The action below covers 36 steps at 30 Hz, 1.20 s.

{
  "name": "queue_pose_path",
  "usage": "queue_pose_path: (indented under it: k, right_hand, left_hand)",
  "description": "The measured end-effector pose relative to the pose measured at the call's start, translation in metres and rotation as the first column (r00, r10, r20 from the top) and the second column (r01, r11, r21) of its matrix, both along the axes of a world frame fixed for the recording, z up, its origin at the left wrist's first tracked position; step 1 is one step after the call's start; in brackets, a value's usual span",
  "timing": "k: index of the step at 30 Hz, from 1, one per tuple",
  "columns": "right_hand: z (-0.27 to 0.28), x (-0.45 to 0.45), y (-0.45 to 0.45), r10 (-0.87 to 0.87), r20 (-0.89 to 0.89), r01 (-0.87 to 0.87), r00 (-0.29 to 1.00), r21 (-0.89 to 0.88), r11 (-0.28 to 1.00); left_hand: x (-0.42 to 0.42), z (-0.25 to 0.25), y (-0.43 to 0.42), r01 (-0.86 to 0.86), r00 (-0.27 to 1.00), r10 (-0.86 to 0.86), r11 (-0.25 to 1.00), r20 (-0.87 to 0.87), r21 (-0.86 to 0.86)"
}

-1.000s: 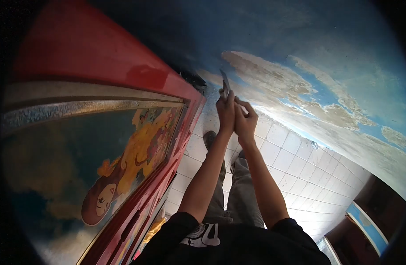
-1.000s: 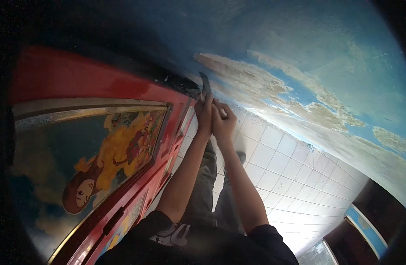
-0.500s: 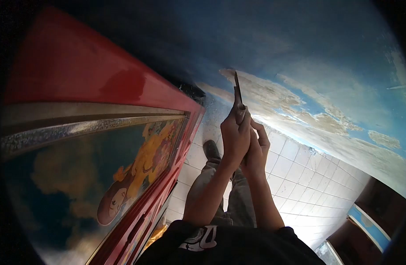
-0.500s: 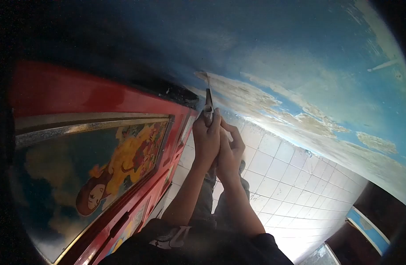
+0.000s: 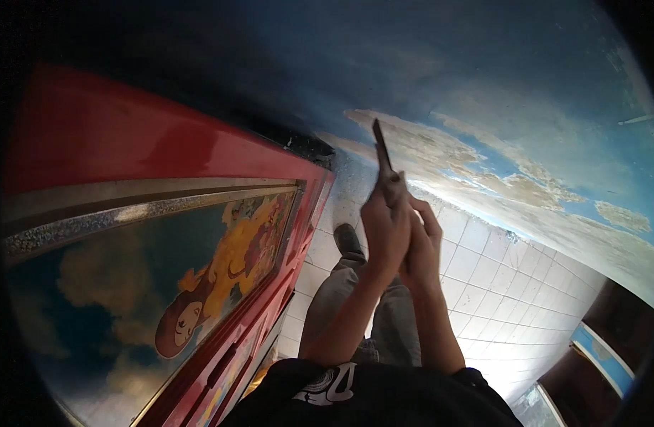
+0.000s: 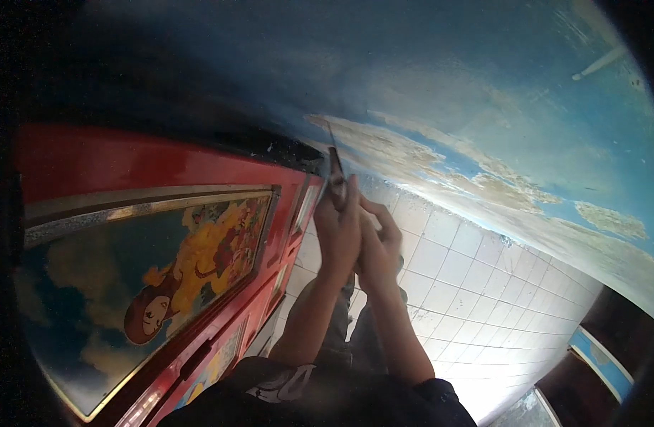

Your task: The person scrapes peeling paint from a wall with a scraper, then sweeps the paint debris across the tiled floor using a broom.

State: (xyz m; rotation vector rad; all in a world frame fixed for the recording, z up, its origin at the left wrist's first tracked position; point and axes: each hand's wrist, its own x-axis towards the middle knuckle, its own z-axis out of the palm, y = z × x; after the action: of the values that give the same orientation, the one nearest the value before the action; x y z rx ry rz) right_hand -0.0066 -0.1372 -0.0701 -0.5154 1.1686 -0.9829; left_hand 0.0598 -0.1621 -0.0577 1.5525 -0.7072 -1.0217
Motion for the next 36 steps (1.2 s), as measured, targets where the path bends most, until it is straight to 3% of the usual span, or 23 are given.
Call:
queue_pose_path:
  k: [2,4,6,9,12,13,14,15,16,18,20,22,23,25,27,29,30,31,32,34,36]
  right_hand:
    - [0.015,-0.009,0.003,-0.094,0.035,0.096,0.995,-0.038,0.995]
    - [0.025,-0.009,-0.003,-0.094,0.079,0.094,0.992,0.001,0.996]
    - [0.01,0.009,-0.025,0.071,0.026,-0.069,0.997,-0.055,0.996]
    - [0.008,0.046,-0.045,0.116,0.068,-0.112,0.991,-0.061,0.992]
    - [0.021,0.034,-0.034,0.127,0.095,-0.132,0.987,0.042,0.99]
    - [0.021,0.024,-0.024,0.07,0.111,-0.073,0.991,0.019,0.997]
    - [0.008,0.014,-0.011,0.007,0.009,-0.006,1.0,-0.128,0.992]
    - [0.02,-0.002,-0.001,0.001,0.005,-0.001,1.0,-0.031,1.0]
    - [0.031,-0.012,0.009,-0.041,-0.012,0.041,0.999,0.013,0.999]
    - [0.041,-0.018,0.016,-0.114,0.035,0.115,0.993,-0.027,0.993]
    - [0.03,-0.01,0.001,-0.08,0.046,0.081,0.996,-0.021,0.996]
    - [0.011,0.013,-0.027,0.023,0.055,-0.021,0.998,-0.03,0.999]
    - [0.008,0.025,-0.039,0.134,0.033,-0.132,0.99,-0.045,0.99]
    - [0.009,0.03,-0.038,0.16,0.086,-0.161,0.983,0.0,0.987]
    - [0.0,0.029,-0.023,0.059,0.112,-0.049,0.992,-0.095,0.994]
    - [0.005,-0.005,-0.002,0.037,0.013,-0.036,0.999,-0.039,0.999]
    - [0.021,-0.018,0.005,-0.03,0.019,0.029,0.999,0.05,0.998]
    - [0.028,-0.03,0.013,-0.069,-0.062,0.067,0.996,-0.038,0.997]
    - [0.038,-0.04,0.022,-0.078,-0.034,0.079,0.996,0.022,0.997]
    - [0.049,-0.041,0.016,-0.077,-0.077,0.074,0.994,-0.037,0.997]
    - [0.047,-0.019,-0.011,-0.035,-0.083,0.029,0.996,-0.08,0.996]
  left_hand:
    - [-0.019,0.017,0.004,-0.023,0.989,0.018,0.999,0.147,0.034]
    - [-0.022,0.021,-0.002,-0.065,0.988,0.069,0.997,0.136,-0.033]
    - [0.009,-0.015,-0.015,-0.099,0.994,0.096,0.994,0.059,0.046]
    - [0.042,0.002,-0.033,-0.186,0.973,0.179,0.982,0.146,0.029]
    - [0.042,0.003,-0.025,-0.151,0.974,0.152,0.988,0.17,-0.02]
    - [0.026,0.005,-0.018,-0.124,0.984,0.125,0.992,0.127,-0.018]
    - [0.007,0.008,-0.008,-0.098,0.992,0.099,0.995,0.08,-0.018]
    - [-0.008,0.009,0.003,-0.075,0.997,0.075,0.997,0.032,-0.018]
    - [-0.017,0.004,0.015,0.062,0.997,-0.063,0.998,0.044,0.016]
    - [-0.024,0.017,0.014,0.043,0.997,-0.045,0.999,0.064,0.025]
    - [-0.02,0.025,0.005,0.049,0.989,-0.063,0.993,0.133,0.106]
    - [0.009,0.001,-0.019,-0.113,0.983,0.109,0.993,0.147,0.022]
    - [0.027,0.002,-0.028,-0.147,0.986,0.138,0.985,0.093,0.092]
    - [0.034,-0.002,-0.026,-0.178,0.98,0.173,0.983,0.097,0.045]
    - [0.016,0.002,-0.015,-0.189,0.975,0.186,0.982,0.121,0.01]
    - [-0.01,0.007,-0.001,-0.175,0.98,0.173,0.985,0.098,0.01]
    - [-0.024,0.007,0.011,-0.066,0.986,0.064,0.998,0.153,0.003]
    - [-0.037,0.007,0.021,0.041,0.977,-0.041,0.999,0.208,0.006]
    - [-0.051,0.015,0.024,0.026,1.0,-0.027,0.998,0.012,0.065]
    - [-0.052,0.027,0.021,0.073,0.997,-0.073,0.997,-0.012,0.018]
    - [-0.034,0.031,-0.002,-0.037,0.985,0.018,0.993,0.173,0.109]
